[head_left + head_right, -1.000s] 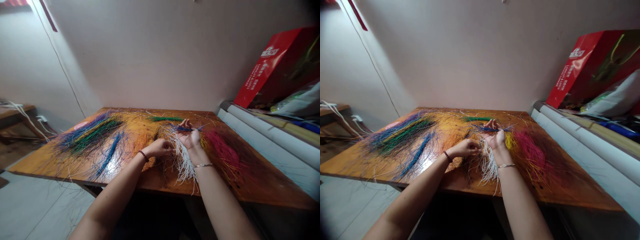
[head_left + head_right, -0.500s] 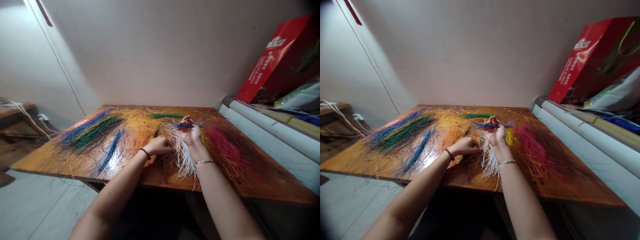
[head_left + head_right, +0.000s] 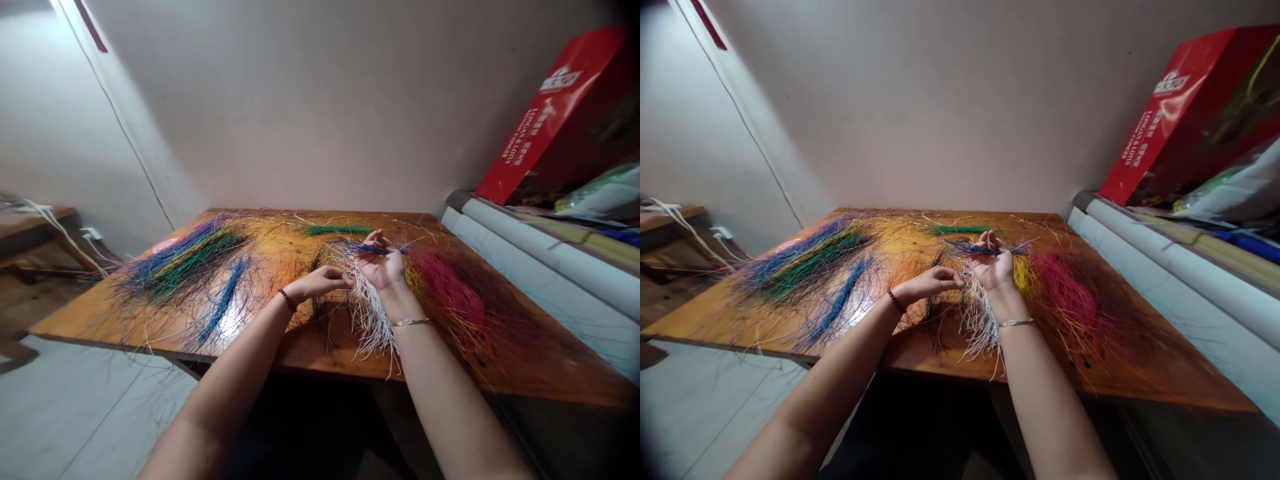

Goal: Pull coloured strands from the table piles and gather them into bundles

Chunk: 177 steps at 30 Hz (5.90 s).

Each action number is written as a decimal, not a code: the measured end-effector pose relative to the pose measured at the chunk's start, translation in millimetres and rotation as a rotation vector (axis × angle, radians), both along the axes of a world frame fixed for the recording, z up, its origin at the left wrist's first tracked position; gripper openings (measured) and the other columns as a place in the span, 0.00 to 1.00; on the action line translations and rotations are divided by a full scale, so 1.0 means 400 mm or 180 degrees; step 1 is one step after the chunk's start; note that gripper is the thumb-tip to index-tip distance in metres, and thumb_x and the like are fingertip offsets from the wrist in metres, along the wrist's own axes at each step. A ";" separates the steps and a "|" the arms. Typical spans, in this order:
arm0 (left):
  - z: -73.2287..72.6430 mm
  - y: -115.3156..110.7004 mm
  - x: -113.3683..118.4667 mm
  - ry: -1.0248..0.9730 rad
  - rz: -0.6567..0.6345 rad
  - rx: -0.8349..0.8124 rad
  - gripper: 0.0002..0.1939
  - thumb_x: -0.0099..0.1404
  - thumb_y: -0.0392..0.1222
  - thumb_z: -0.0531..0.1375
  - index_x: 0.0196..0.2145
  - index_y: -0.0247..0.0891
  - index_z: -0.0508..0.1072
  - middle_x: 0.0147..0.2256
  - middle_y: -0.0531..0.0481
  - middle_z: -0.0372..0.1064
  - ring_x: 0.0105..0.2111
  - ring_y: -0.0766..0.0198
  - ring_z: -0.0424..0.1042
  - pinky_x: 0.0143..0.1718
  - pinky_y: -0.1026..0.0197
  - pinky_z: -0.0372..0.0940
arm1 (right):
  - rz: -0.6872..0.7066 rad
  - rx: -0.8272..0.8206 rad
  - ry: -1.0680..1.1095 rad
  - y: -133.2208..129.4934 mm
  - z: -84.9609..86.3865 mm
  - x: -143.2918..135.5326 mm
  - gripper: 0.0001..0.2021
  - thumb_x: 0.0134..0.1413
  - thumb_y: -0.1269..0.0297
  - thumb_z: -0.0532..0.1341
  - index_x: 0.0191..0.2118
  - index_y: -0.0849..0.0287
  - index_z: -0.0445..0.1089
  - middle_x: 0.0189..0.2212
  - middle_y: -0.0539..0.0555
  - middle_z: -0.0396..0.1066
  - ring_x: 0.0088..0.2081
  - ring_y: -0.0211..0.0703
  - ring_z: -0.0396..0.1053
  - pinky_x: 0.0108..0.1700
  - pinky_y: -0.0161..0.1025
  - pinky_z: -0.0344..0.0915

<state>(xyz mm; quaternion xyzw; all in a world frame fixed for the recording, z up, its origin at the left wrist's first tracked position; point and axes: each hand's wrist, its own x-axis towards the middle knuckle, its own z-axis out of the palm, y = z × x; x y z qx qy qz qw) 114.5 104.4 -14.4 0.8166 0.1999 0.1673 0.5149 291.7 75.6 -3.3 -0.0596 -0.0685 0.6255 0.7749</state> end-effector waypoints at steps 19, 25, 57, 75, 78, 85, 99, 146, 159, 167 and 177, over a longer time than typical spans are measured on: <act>0.071 0.074 -0.110 -0.3173 0.0799 -0.3306 0.08 0.63 0.40 0.57 0.27 0.35 0.68 0.22 0.53 0.62 0.17 0.74 0.57 0.14 0.70 0.48 | -0.0006 -0.0033 0.0220 -0.009 0.011 0.004 0.18 0.60 0.73 0.46 0.31 0.60 0.72 0.24 0.49 0.73 0.21 0.30 0.67 0.26 0.29 0.67; 0.063 0.089 -0.118 -0.3445 0.0687 -0.3332 0.10 0.64 0.39 0.55 0.25 0.35 0.67 0.19 0.56 0.56 0.16 0.74 0.55 0.15 0.70 0.47 | 0.0023 -0.0074 0.0225 -0.020 0.023 -0.002 0.19 0.61 0.70 0.45 0.29 0.60 0.72 0.22 0.50 0.72 0.19 0.31 0.66 0.25 0.30 0.67; 0.036 0.099 -0.135 0.2096 0.3375 0.1789 0.19 0.62 0.56 0.53 0.40 0.45 0.78 0.40 0.41 0.75 0.42 0.50 0.73 0.38 0.55 0.64 | 0.0201 0.0133 -0.0994 -0.038 0.027 0.022 0.10 0.55 0.69 0.52 0.24 0.57 0.54 0.15 0.41 0.56 0.10 0.27 0.47 0.13 0.25 0.50; 0.045 0.079 -0.125 0.1955 0.3695 0.2005 0.16 0.62 0.53 0.53 0.35 0.44 0.77 0.39 0.41 0.75 0.41 0.48 0.73 0.36 0.53 0.65 | 0.0224 0.0025 -0.0806 -0.036 0.023 0.033 0.11 0.56 0.70 0.50 0.22 0.57 0.55 0.12 0.41 0.52 0.10 0.28 0.46 0.14 0.26 0.51; 0.046 0.077 -0.124 0.1683 0.3885 0.2012 0.14 0.61 0.52 0.54 0.33 0.43 0.75 0.37 0.43 0.75 0.39 0.50 0.72 0.34 0.55 0.63 | 0.0230 0.0089 -0.0877 -0.036 0.020 0.036 0.11 0.54 0.70 0.53 0.22 0.57 0.55 0.12 0.41 0.52 0.11 0.28 0.47 0.15 0.25 0.52; 0.075 0.068 -0.106 -0.0783 0.3672 0.1587 0.15 0.67 0.50 0.50 0.33 0.37 0.68 0.27 0.49 0.67 0.27 0.67 0.64 0.30 0.65 0.57 | 0.0282 0.0325 -0.0520 -0.038 0.018 0.051 0.11 0.53 0.73 0.52 0.22 0.57 0.52 0.13 0.41 0.49 0.11 0.27 0.48 0.14 0.25 0.52; 0.008 -0.014 0.018 -0.0703 0.0403 -0.0675 0.19 0.57 0.56 0.61 0.30 0.33 0.70 0.25 0.52 0.65 0.24 0.71 0.60 0.26 0.67 0.53 | 0.1163 0.0995 0.3202 -0.117 0.058 0.072 0.12 0.48 0.79 0.60 0.30 0.51 0.68 0.24 0.47 0.65 0.16 0.26 0.53 0.14 0.28 0.49; 0.103 0.013 -0.080 -0.2093 0.0971 -0.2798 0.09 0.65 0.42 0.57 0.35 0.34 0.74 0.18 0.57 0.55 0.16 0.78 0.54 0.16 0.75 0.52 | -0.0170 -0.0055 -0.0251 -0.052 0.049 0.081 0.13 0.58 0.67 0.55 0.23 0.57 0.56 0.14 0.41 0.55 0.13 0.27 0.56 0.14 0.24 0.59; 0.386 -0.057 -0.402 0.2235 0.4161 0.3091 0.16 0.62 0.50 0.55 0.31 0.38 0.78 0.31 0.39 0.74 0.32 0.53 0.73 0.30 0.58 0.63 | -0.0883 -0.0492 -0.2029 -0.031 0.038 -0.025 0.18 0.41 0.52 0.68 0.22 0.59 0.62 0.19 0.44 0.64 0.15 0.27 0.61 0.14 0.24 0.58; 0.170 0.097 -0.346 0.2842 0.3826 0.2286 0.20 0.63 0.51 0.55 0.35 0.31 0.78 0.40 0.29 0.73 0.43 0.41 0.72 0.40 0.49 0.64 | -0.0804 -0.0632 -0.2984 -0.019 0.008 -0.060 0.23 0.35 0.42 0.68 0.22 0.60 0.66 0.14 0.46 0.64 0.15 0.31 0.62 0.16 0.27 0.60; 0.065 0.045 -0.091 -0.0947 0.1786 0.0569 0.28 0.64 0.59 0.51 0.38 0.30 0.78 0.41 0.37 0.75 0.38 0.57 0.73 0.40 0.58 0.64 | -0.0655 -0.0615 -0.3382 -0.023 0.001 -0.070 0.24 0.35 0.42 0.68 0.22 0.61 0.68 0.16 0.48 0.64 0.16 0.31 0.62 0.18 0.29 0.60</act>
